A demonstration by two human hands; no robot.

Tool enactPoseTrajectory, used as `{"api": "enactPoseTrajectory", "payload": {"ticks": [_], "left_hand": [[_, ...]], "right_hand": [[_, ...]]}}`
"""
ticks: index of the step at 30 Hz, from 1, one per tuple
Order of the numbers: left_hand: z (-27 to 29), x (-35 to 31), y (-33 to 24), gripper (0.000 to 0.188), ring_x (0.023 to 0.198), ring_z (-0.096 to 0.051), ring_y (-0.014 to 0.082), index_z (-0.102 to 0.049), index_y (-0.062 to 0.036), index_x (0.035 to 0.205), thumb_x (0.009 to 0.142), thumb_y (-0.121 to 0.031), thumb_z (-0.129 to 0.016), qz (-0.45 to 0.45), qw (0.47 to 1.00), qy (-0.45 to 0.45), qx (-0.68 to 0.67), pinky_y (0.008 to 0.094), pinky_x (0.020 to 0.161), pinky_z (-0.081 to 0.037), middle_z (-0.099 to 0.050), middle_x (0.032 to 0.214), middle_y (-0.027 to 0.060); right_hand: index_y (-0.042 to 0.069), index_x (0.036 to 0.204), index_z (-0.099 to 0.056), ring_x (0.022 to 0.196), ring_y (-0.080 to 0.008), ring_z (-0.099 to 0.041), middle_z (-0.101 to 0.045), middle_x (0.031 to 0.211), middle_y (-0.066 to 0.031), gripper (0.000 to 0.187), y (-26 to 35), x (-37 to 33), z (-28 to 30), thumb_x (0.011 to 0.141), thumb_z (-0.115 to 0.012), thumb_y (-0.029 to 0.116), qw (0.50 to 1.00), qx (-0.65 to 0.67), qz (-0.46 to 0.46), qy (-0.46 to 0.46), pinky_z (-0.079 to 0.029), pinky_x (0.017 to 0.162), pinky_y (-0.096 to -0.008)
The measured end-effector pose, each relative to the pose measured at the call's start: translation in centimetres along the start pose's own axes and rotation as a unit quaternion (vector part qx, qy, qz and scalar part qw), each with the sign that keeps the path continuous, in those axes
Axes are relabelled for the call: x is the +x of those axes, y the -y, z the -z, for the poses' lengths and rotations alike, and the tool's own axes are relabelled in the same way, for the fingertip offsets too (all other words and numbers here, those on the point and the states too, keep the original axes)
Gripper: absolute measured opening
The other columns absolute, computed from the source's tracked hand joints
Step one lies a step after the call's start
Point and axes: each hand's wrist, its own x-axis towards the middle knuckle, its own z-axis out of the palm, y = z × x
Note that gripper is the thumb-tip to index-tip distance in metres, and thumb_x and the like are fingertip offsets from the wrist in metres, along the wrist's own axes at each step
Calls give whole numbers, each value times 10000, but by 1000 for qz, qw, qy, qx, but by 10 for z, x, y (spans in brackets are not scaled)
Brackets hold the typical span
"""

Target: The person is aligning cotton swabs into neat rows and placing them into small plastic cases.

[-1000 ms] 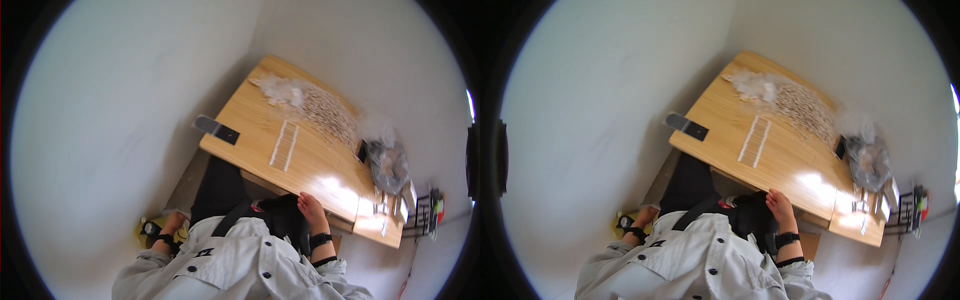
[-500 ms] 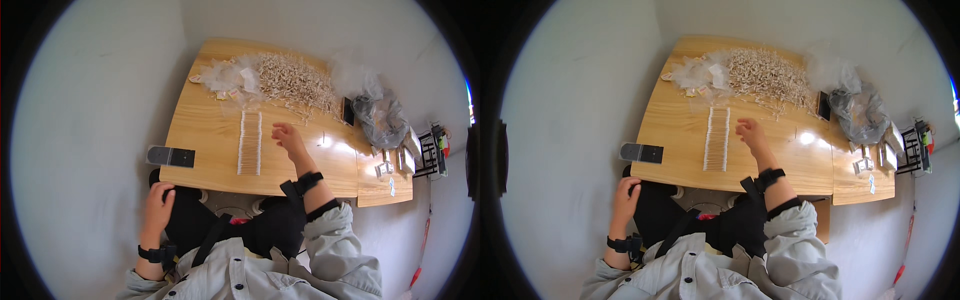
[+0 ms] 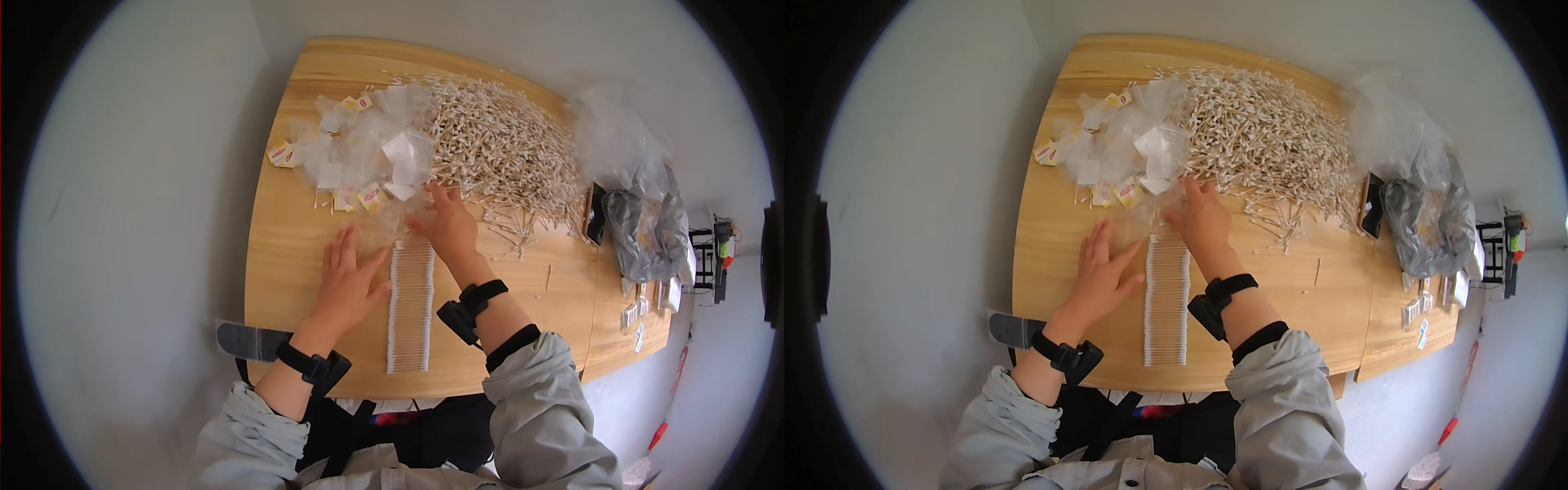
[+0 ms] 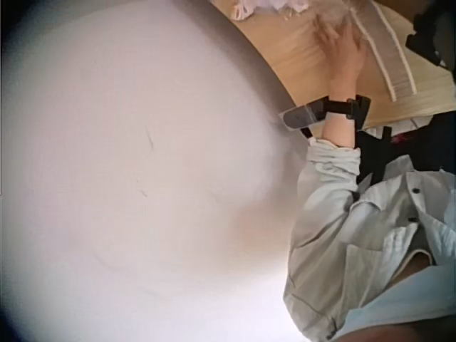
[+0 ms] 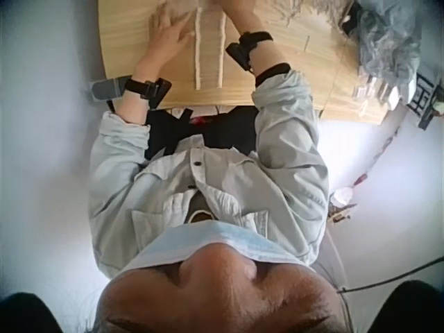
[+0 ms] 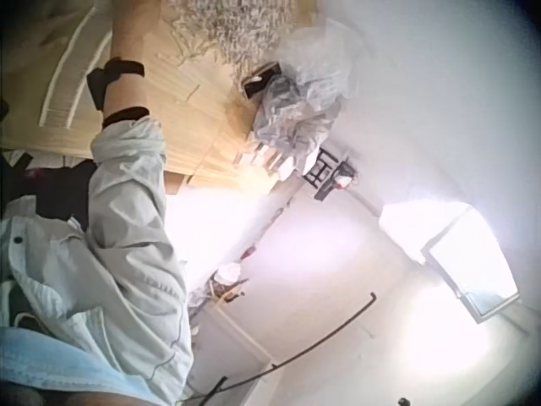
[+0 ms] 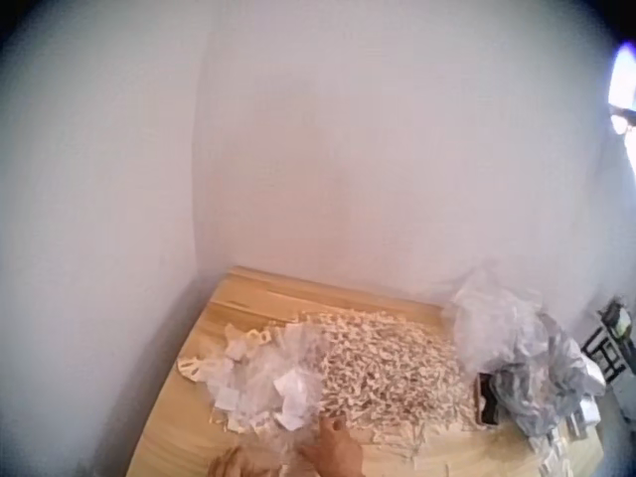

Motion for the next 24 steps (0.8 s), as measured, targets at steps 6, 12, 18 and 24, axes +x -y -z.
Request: {"api": "enactPoseTrajectory", "payload": {"ticks": [6, 12, 18, 24], "left_hand": [[-6, 5, 24, 726, 1398, -203, 345, -295, 71, 1394, 830, -207, -660, 22, 999, 32, -6, 492, 1130, -175, -217, 1497, 217], [4, -25, 24, 771, 1389, -213, 366, -221, 62, 1427, 823, -155, -647, 51, 998, -32, -30, 486, 1127, -182, -200, 1505, 221], [-14, -46, 26, 757, 1377, -203, 416, -255, 45, 1420, 807, -152, -653, 41, 998, -45, -36, 490, 1121, -184, -171, 1496, 271], [-11, -68, 25, 666, 1361, -190, 457, -394, -5, 1371, 786, -156, -675, 5, 998, -58, -21, 492, 1114, -196, -185, 1480, 279]], "right_hand": [[103, 958, -648, 748, -284, -632, -624, 833, -93, 203, -7, 18, -12, 758, -664, 131, 996, 77, 13, -41, -503, 645, -400], [51, 915, -637, 733, -306, -625, -630, 817, -112, 215, 22, 55, -10, 737, -694, 158, 982, 108, 82, -129, -501, 647, -406], [90, 1119, -609, 812, -286, -626, -608, 951, -124, 452, 30, 50, -5, 701, -750, 191, 984, 85, 97, -122, -505, 731, -373], [127, 1152, -593, 936, -356, -595, -542, 1036, -175, 498, 11, 10, 0, 682, -748, 181, 996, 76, 36, -14, -500, 804, -426]]}}
